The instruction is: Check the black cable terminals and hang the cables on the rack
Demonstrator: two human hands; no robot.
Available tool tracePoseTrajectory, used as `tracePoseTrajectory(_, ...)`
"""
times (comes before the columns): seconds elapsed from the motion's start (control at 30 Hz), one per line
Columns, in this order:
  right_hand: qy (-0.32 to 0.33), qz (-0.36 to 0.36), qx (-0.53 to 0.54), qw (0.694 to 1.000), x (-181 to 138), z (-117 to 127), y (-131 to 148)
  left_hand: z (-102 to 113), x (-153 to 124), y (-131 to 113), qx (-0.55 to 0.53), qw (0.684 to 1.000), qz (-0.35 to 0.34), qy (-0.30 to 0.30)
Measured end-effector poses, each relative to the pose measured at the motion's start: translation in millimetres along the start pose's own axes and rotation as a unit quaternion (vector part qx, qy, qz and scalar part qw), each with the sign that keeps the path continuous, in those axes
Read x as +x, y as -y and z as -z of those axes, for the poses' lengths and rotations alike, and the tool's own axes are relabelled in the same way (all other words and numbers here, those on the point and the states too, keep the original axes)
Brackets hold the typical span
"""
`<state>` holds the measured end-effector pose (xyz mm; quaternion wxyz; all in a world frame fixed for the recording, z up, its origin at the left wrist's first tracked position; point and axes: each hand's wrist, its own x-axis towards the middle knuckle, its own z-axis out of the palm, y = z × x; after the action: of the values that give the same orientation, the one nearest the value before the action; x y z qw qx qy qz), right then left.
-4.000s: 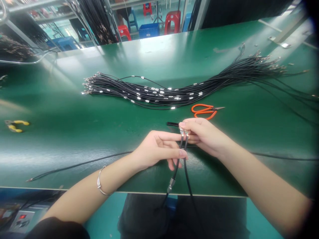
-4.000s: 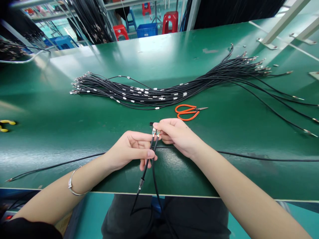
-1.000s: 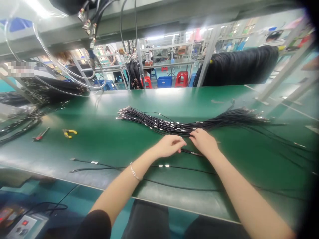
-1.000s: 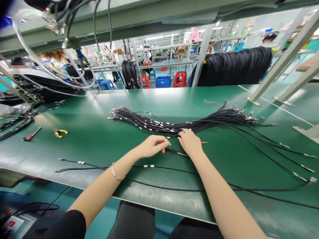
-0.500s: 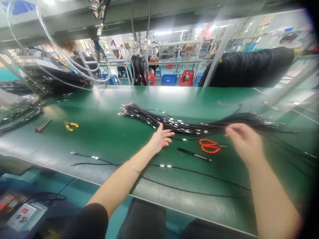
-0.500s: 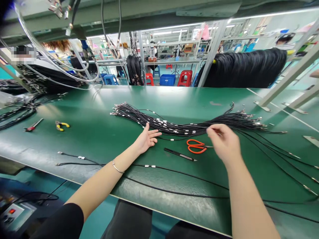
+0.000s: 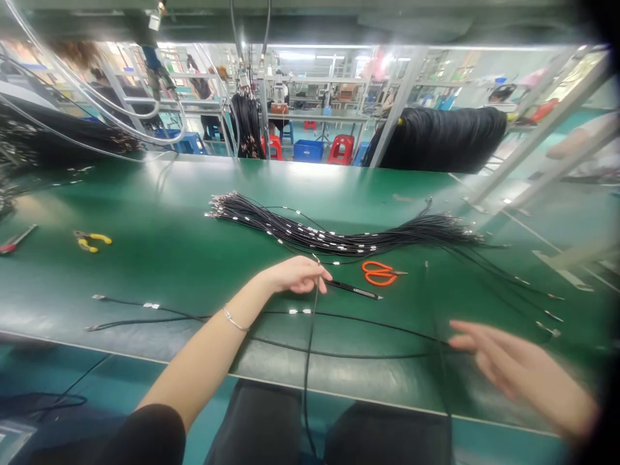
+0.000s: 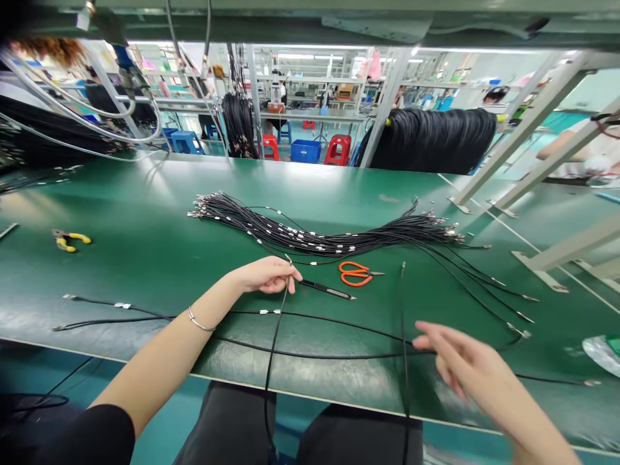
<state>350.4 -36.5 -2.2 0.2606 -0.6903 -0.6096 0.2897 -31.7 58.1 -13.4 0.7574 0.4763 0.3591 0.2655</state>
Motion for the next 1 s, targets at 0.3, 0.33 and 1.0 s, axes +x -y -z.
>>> tracePoseTrajectory(0.3,0.072,-0.024,0.084,0.993,73,-22,45,-15,3,8,0.034,0.995,-0.075,-0.050)
tracePoseTrajectory(0.33,0.099,-0.002,0.112,0.989,73,-24,57,-15,4,9,0.031,0.995,-0.081,-0.057)
tracePoseTrajectory(1.0,0.486,0.069,0.157,0.857,41,-97,115,-44,0,10,-0.057,0.984,-0.124,-0.117)
